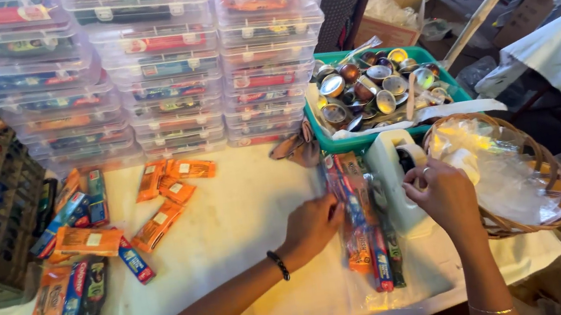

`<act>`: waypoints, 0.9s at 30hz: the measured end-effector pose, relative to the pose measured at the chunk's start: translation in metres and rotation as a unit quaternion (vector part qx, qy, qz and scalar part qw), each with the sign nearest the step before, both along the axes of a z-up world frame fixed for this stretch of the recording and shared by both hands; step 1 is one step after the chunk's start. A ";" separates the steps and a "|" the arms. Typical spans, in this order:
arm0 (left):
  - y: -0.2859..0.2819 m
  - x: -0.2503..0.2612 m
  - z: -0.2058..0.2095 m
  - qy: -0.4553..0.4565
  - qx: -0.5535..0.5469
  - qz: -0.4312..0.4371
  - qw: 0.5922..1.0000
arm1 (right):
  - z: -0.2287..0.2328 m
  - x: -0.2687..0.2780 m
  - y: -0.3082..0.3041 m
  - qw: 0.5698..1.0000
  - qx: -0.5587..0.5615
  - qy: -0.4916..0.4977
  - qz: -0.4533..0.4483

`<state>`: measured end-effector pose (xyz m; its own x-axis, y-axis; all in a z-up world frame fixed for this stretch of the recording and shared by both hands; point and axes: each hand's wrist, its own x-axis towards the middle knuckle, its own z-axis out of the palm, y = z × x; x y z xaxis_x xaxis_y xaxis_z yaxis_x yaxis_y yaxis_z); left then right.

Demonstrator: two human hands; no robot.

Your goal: The person packs small boxes of toothpaste and sachets of tooth powder into clear plastic bags on a table. They arrange the items inside the bags, seal them, and place the finished packages into a cardboard box.

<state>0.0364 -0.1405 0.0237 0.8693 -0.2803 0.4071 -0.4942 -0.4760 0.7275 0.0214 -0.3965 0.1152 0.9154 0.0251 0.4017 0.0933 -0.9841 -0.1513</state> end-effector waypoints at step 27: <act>0.047 -0.049 -0.018 0.112 -0.012 -0.155 0.981 | -0.042 0.062 -0.217 0.961 -0.100 0.122 -0.227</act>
